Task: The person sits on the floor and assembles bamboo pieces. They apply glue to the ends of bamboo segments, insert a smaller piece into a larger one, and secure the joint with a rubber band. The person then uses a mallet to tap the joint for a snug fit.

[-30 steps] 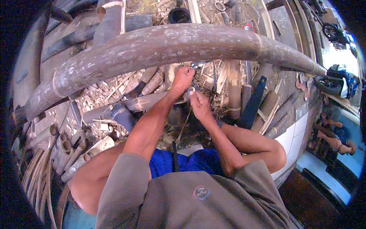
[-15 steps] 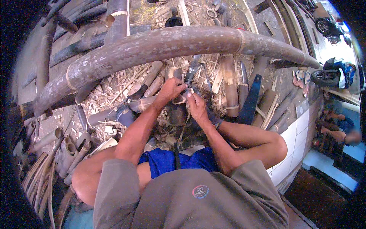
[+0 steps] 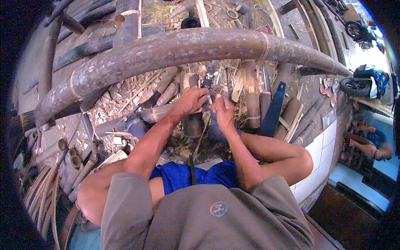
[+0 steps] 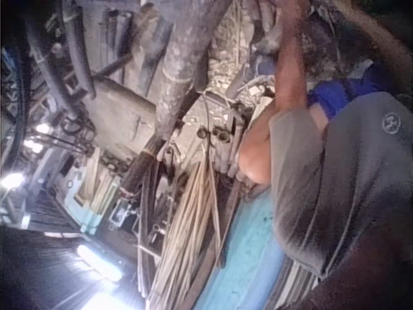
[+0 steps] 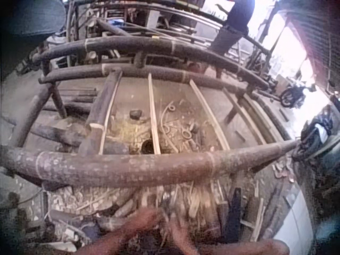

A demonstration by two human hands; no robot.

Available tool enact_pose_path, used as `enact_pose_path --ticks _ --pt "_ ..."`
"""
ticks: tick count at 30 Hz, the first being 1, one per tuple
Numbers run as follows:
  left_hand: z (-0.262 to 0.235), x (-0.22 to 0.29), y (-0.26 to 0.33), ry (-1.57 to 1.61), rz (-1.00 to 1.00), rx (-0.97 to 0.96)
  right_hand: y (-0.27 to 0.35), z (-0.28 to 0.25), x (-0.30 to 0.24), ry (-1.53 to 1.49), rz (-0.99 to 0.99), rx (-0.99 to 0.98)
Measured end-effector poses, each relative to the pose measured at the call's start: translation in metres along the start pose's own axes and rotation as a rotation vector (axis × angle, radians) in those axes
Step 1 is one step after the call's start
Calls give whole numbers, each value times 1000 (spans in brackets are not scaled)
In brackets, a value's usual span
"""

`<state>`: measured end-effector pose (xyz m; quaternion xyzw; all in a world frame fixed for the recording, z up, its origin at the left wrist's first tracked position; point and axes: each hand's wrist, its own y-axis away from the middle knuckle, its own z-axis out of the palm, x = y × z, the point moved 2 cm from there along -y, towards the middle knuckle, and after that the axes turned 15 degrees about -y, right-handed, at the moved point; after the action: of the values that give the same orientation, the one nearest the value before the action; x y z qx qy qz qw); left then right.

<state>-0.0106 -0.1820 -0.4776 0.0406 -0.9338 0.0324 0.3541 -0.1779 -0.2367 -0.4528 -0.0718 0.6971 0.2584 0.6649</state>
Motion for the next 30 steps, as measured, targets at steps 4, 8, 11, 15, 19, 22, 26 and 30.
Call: enact_pose_path --ticks 4,8,11,15,19,22,26,30 --pt "-7 12 8 8 55 44 -23 15 -16 41 -25 -58" --pt "4 12 19 -6 50 271 -36 29 -29 261 -213 -75" --pt "5 7 19 -64 -48 6 -40 28 -44 330 -212 -142" --pt "-5 18 22 -48 -12 120 -45 27 -53 433 -177 -215" --pt "-9 25 22 4 -139 199 -34 20 -46 396 -279 -211" --pt "-9 19 18 -26 -158 185 -24 9 -48 743 -208 -343" --pt "-25 31 14 4 -324 18 -26 0 -34 660 79 -428" --pt "-12 13 13 40 -430 -18 -12 3 -15 455 59 -361"
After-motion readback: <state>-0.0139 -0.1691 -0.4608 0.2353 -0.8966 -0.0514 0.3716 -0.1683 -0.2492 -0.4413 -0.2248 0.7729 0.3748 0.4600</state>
